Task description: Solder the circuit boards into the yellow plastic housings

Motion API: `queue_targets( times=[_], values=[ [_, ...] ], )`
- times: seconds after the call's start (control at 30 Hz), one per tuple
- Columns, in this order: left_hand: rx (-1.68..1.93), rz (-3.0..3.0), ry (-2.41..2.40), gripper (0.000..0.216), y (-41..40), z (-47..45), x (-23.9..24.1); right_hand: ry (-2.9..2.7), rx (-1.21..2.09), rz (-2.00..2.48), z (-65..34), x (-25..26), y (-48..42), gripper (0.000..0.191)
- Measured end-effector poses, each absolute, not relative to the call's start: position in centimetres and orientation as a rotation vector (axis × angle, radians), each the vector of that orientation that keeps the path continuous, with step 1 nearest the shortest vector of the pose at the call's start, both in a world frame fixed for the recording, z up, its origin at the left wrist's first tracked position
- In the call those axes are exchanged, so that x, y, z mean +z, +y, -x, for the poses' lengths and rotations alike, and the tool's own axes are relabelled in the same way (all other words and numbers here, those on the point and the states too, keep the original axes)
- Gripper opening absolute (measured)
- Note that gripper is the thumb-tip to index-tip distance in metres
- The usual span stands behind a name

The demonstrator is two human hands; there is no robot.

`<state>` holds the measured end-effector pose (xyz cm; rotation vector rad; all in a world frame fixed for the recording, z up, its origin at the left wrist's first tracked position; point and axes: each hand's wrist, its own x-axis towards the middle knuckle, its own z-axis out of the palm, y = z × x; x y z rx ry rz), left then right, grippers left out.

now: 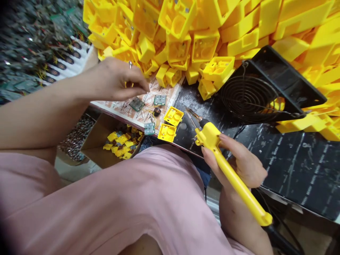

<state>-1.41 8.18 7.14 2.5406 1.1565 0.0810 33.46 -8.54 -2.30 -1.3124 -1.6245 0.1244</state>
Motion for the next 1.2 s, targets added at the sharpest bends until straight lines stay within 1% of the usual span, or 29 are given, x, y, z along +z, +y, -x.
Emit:
queue_targets(
  times=[0.07, 0.13, 0.2, 0.27, 0.4, 0.53, 0.67, 0.83, 0.87, 0.9, 1.0, 1.07, 1.1, 1.2],
  values=[
    [0.027, -2.534, 1.151, 0.029, 7.9, 3.4, 5.9, -1.701, -0.005, 1.265, -33.3, -1.8, -8.3, 0.063],
    [-0.018, -2.505, 1.183, 0.028, 7.4, 4.5, 4.4, -1.708, -0.019, 1.237, -33.1, -1.6, -8.2, 0.068],
    [-0.013, -2.466, 1.214, 0.028, 6.7, 4.6, 3.1, -1.68, -0.015, 1.224, -33.0, -1.5, -8.2, 0.067],
    [0.085, -2.446, 1.244, 0.029, 6.0, 3.9, 2.2, -1.656, -0.009, 1.233, -32.9, -1.5, -8.3, 0.065],
    [0.404, -2.426, 1.255, 0.033, 5.0, 1.6, 1.2, -1.639, -0.043, 1.199, -32.6, -1.5, -8.4, 0.062],
    [0.522, -2.36, 1.18, 0.03, 5.0, -0.1, 0.7, -1.628, -0.016, 1.225, -32.4, -1.2, -8.7, 0.058],
    [0.477, -2.402, 1.117, 0.027, 5.0, -1.0, 1.0, -1.614, -0.008, 1.246, -32.5, -1.1, -9.1, 0.057],
    [0.344, -2.553, 1.077, 0.026, 4.1, -2.0, 1.2, -1.619, 0.161, 1.174, -32.6, -0.7, -9.0, 0.071],
    [0.326, -2.568, 1.101, 0.026, 3.9, -2.2, 1.2, -1.644, 0.175, 1.171, -32.6, -0.6, -9.0, 0.069],
    [0.312, -2.578, 1.127, 0.025, 3.7, -2.4, 1.2, -1.68, 0.185, 1.173, -32.6, -0.5, -8.9, 0.063],
    [0.289, -2.601, 1.176, 0.025, 3.5, -3.0, 1.4, -1.793, 0.25, 1.147, -32.4, 0.0, -8.3, 0.035],
    [0.259, -2.625, 1.178, 0.026, 3.5, -3.4, 1.8, -1.846, 0.295, 1.089, -32.3, 0.3, -7.9, 0.022],
    [0.236, -2.641, 1.173, 0.027, 3.6, -3.5, 2.0, -1.871, 0.307, 1.064, -32.2, 0.4, -7.7, 0.02],
    [0.156, -2.683, 1.156, 0.027, 3.7, -3.8, 2.7, -1.948, 0.366, 1.019, -32.2, 0.8, -7.1, 0.022]
  ],
)
